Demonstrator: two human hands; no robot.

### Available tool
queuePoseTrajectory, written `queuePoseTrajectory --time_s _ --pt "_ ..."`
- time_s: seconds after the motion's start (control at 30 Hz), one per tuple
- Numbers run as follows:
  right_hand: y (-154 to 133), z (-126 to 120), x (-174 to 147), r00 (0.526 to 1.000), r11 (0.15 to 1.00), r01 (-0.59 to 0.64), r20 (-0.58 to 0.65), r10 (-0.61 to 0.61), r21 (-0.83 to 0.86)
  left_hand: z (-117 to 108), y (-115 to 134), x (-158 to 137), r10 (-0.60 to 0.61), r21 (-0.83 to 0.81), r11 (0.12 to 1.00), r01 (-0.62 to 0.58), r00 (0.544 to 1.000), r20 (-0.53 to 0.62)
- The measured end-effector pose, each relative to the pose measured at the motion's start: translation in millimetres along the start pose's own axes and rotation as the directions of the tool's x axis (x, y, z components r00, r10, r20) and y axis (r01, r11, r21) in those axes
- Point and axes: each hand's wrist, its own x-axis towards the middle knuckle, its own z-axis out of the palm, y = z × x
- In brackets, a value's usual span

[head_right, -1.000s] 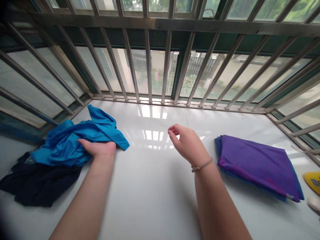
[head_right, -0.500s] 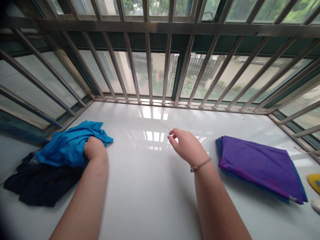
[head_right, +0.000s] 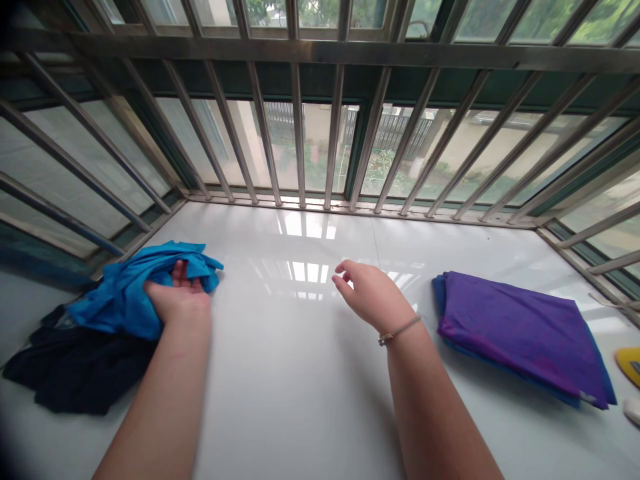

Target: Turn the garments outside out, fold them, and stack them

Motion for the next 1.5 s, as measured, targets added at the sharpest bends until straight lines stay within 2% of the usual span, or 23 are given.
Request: queuePoseTrajectory --time_s 0.07,0.1,0.13,0.2,0.27,0.33,0.4,0.47,0.5,0.6,0.67,0.77,0.9,1.0,1.03,1.07,1.13,1.27,1.4,1.43,1.5 --pt "0.3 -1.2 -0.2 1.0 1.0 -0.007 -0.001 0.007 -0.002 -1.7 2.4 -1.4 -0.047 -0.051 0.998 0.045 0.998 -0.041" --pt "0.4 -1.6 -0.3 1.0 1.0 -0.009 -0.003 0.009 -0.004 -1.5 2.2 -3.0 -0.044 -0.018 0.999 0.043 0.999 -0.033" --pt "0.4 -1.6 -0.5 1.0 1.0 -0.01 -0.005 0.01 -0.006 -0.3 0.9 -5.6 -0.007 0.054 0.999 0.007 1.0 0.002" --pt "0.4 -1.2 -0.7 1.0 1.0 -0.009 -0.007 0.009 -0.01 4.4 -4.6 -14.0 0.125 0.222 0.964 -0.147 0.986 0.11" --pt "0.1 -0.6 -1.0 1.0 1.0 -0.008 -0.001 0.008 -0.011 10.5 -11.5 -26.6 0.274 0.343 0.872 -0.35 0.929 0.251" --pt "0.2 -0.8 -1.1 1.0 1.0 -0.01 0.009 0.01 -0.016 15.8 -16.4 -41.3 0.381 0.429 0.728 -0.535 0.836 0.396" --pt "1.7 -2.4 -1.0 1.0 0.998 -0.029 0.005 0.029 -0.047 19.3 -17.6 -54.9 0.408 0.454 0.587 -0.671 0.729 0.55" --pt "5.5 -5.2 -0.3 0.997 0.992 -0.071 -0.025 0.069 -0.107 21.1 -16.4 -65.2 0.326 0.443 0.524 -0.728 0.651 0.685" --pt "8.3 -6.9 0.2 0.995 0.985 -0.099 -0.048 0.093 -0.139 21.5 -15.7 -68.8 0.256 0.448 0.528 -0.722 0.638 0.726" --pt "18.9 -11.7 2.1 0.978 0.956 -0.194 -0.125 0.17 -0.221 21.8 -15.6 -73.5 0.04 0.522 0.572 -0.633 0.657 0.753" --pt "25.9 -14.8 2.8 0.957 0.923 -0.277 -0.165 0.239 -0.269 21.9 -17.2 -72.6 -0.044 0.565 0.586 -0.581 0.673 0.738" --pt "37.2 -21.2 1.6 0.878 0.826 -0.474 -0.232 0.418 -0.306 22.2 -19.9 -68.9 -0.104 0.599 0.599 -0.532 0.69 0.716" --pt "66.9 -33.8 -3.2 0.666 0.627 -0.744 -0.343 0.663 -0.232 22.8 -20.8 -66.6 -0.136 0.618 0.6 -0.507 0.698 0.704" --pt "102.1 -38.9 -5.9 0.505 0.492 -0.862 -0.301 0.809 -0.125 23.1 -20.1 -67.7 -0.157 0.625 0.595 -0.505 0.69 0.707" --pt "113.6 -38.8 -6.1 0.467 0.46 -0.883 -0.276 0.84 -0.094 23.1 -20.0 -68.1 -0.159 0.624 0.594 -0.507 0.686 0.71" --pt "123.8 -37.9 -5.8 0.451 0.449 -0.891 -0.259 0.854 -0.068 23.1 -20.0 -68.2 -0.16 0.621 0.595 -0.51 0.683 0.713" --pt "138.3 -34.9 -4.1 0.461 0.47 -0.882 -0.255 0.85 -0.029 23.1 -20.2 -68.1 -0.157 0.616 0.598 -0.513 0.679 0.718" --pt "138.3 -32.6 -0.9 0.542 0.567 -0.823 -0.278 0.793 0.015 23.0 -21.5 -66.5 -0.154 0.611 0.602 -0.514 0.675 0.721" --pt "108.0 -43.5 -5.3 0.572 0.61 -0.792 -0.357 0.739 -0.007 23.2 -22.0 -66.2 -0.143 0.598 0.607 -0.523 0.669 0.73" --pt "97.9 -47.1 -7.3 0.59 0.631 -0.776 -0.381 0.712 -0.021 23.3 -21.9 -66.4 -0.143 0.598 0.609 -0.521 0.67 0.729" --pt "76.3 -52.5 -11.8 0.651 0.727 -0.687 -0.459 0.605 -0.016 23.6 -21.7 -66.7 -0.148 0.6 0.611 -0.516 0.671 0.727"
